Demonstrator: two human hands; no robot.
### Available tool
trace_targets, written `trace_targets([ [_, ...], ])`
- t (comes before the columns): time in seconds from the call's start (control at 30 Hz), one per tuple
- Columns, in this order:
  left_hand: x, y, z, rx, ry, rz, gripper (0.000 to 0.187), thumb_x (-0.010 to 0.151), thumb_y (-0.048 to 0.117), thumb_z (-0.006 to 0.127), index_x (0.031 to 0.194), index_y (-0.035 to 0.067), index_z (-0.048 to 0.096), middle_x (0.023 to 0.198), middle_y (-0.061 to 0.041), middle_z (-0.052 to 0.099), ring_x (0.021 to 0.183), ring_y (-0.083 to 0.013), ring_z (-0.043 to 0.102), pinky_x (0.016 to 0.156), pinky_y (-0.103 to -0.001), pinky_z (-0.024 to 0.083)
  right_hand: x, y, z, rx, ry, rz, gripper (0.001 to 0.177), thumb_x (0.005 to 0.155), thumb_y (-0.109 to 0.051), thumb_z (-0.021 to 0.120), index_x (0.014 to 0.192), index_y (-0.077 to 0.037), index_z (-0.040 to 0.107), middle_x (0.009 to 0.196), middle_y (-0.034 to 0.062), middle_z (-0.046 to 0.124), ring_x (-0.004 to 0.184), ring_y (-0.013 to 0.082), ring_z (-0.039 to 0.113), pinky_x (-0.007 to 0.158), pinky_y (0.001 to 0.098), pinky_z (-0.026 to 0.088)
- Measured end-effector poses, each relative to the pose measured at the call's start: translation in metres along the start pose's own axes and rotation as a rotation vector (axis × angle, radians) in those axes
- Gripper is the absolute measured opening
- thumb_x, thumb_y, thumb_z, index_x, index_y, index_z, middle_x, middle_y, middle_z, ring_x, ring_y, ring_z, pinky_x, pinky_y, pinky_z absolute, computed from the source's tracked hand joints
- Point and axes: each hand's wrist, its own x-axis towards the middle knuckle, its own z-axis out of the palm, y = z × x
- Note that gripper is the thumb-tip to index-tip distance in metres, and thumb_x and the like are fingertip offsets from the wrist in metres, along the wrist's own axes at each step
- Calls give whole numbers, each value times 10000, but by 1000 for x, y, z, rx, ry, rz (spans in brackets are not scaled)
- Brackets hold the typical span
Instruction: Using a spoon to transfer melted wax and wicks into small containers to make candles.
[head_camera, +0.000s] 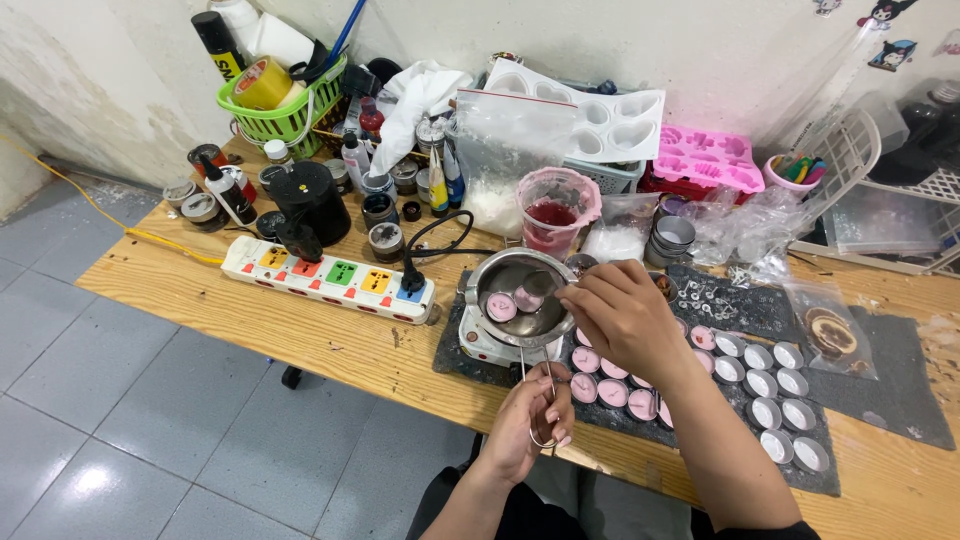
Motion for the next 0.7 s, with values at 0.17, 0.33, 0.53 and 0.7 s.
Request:
trace_targets([
  [0.17,0,2,1,24,38,-15,291,1068,251,345,1210,47,499,707,6,418,596,-108,494,569,-257,451,6,-11,1,26,43,30,132,874,-84,734,998,-50,702,877,54,671,885,238,640,796,390,460],
  [0.33,0,1,1,6,26,-16,286,1068,243,345,1213,48,497,710,5,422,600,-107,496,573,-258,455,10,-18,7,28,46,53,101,894,-68,727,990,-47,707,847,60,668,840,240,627,745,384,446],
  [0.53,1,-1,-1,-7,7,-8,287,1071,244,345,1208,48,504,707,2,423,598,-108,497,565,-261,453,9,-21,7,93,73,67,104,896,-44,728,996,-35,702,857,76,666,842,250,618,737,383,436],
  [0.7,0,-1,-1,-25,4,-11,282,1072,231,337,1214,52,503,712,4,421,603,-109,497,580,-262,461,2,-17,14,129,-1,33,226,834,-57,742,1057,-47,715,930,68,681,930,252,631,794,382,449],
])
